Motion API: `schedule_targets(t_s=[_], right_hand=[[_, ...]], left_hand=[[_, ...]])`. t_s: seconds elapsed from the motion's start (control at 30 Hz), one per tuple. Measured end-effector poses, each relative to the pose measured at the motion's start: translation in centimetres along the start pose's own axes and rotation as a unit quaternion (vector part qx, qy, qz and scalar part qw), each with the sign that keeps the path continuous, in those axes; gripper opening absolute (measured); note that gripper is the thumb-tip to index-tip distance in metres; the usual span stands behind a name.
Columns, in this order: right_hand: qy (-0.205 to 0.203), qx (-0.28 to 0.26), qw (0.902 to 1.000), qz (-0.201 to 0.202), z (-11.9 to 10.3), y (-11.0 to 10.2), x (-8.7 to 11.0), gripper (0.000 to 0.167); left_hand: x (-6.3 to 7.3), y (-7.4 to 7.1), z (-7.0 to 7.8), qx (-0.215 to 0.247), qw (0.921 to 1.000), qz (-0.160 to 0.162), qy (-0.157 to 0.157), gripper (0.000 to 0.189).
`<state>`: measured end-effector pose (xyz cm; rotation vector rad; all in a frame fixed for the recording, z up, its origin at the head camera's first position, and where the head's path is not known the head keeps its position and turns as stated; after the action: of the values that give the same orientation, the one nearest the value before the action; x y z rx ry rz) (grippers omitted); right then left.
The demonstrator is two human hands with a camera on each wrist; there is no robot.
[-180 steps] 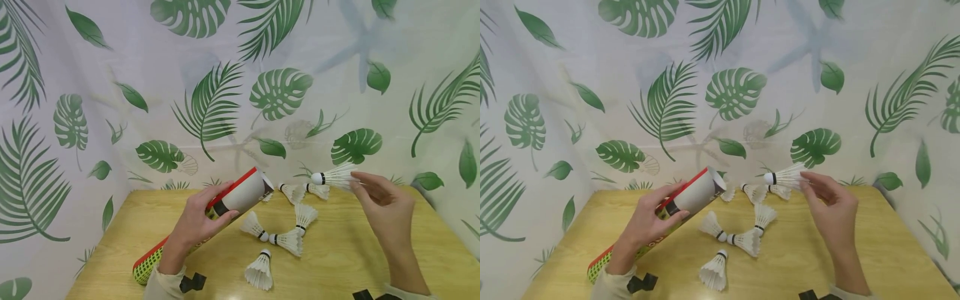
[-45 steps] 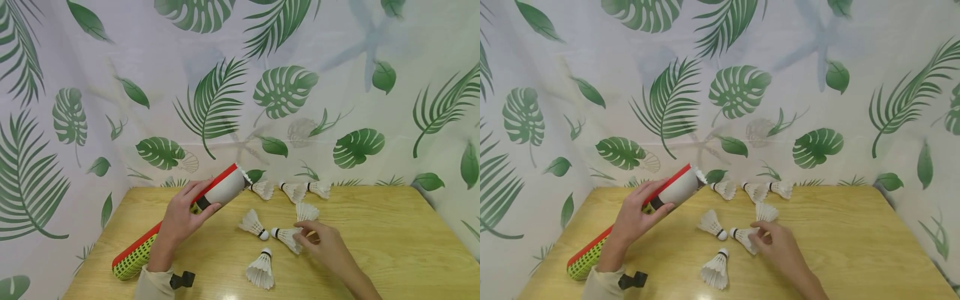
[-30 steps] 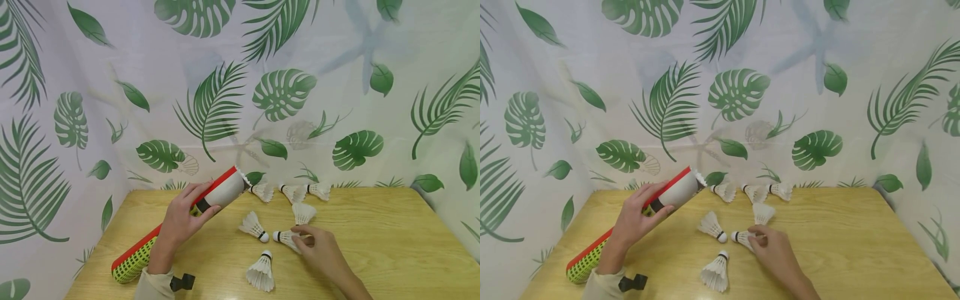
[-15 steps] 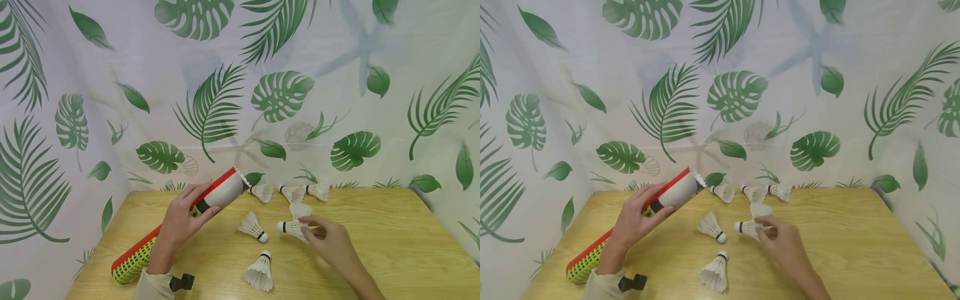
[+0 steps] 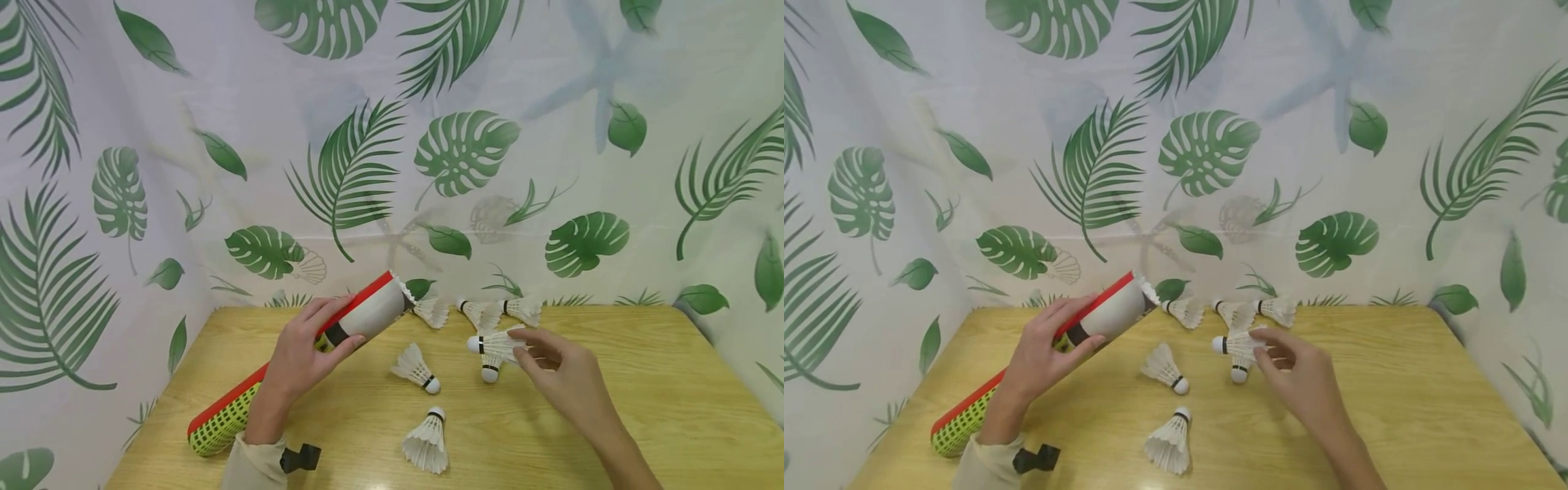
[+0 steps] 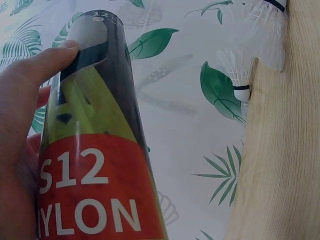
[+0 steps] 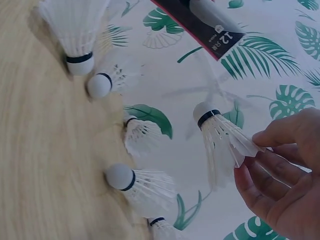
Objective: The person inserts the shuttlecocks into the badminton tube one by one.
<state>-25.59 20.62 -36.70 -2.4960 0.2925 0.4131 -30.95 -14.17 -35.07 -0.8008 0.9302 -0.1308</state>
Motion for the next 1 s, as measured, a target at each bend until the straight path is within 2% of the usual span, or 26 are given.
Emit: schedule_targets(t_s=[0.23,0.67,0.87,1.0], right_hand=[[-0.011,-0.009,0.9996,0.025,-0.8,-1.7,-1.1,0.023],[-0.012,-0.067,0.996,0.058,-2.2,-3.6,-2.2,0.024],[-0.01,-0.109,0.9896,0.093,-2.9,-4.2,-2.3,0.023],[-0.036,-0.146,0.9828,0.108,-3.7,-4.2,-2.3,0.023]], left_hand=[[0.0,0.1,0.3,0.009,1.0,0.0,0.003,0.062],[-0.2,0.3,0.9,0.019,0.9998,0.003,0.011,0.063],[-0.5,0.4,1.7,0.035,0.9991,0.004,0.025,0.062],[-0.6,0.7,2.1,0.045,0.9984,0.001,0.034,0.059]])
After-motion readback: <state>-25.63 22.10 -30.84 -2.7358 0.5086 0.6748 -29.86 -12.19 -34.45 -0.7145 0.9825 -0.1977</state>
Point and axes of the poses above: each hand's wrist, its own x-axis away from the middle knuckle, its own y-axis out of the palm, z = x × y, the point moved 10 cm from there along -x, towards the middle knuckle, and after that the axes turned 10 degrees about y, right-handed, at the moved point
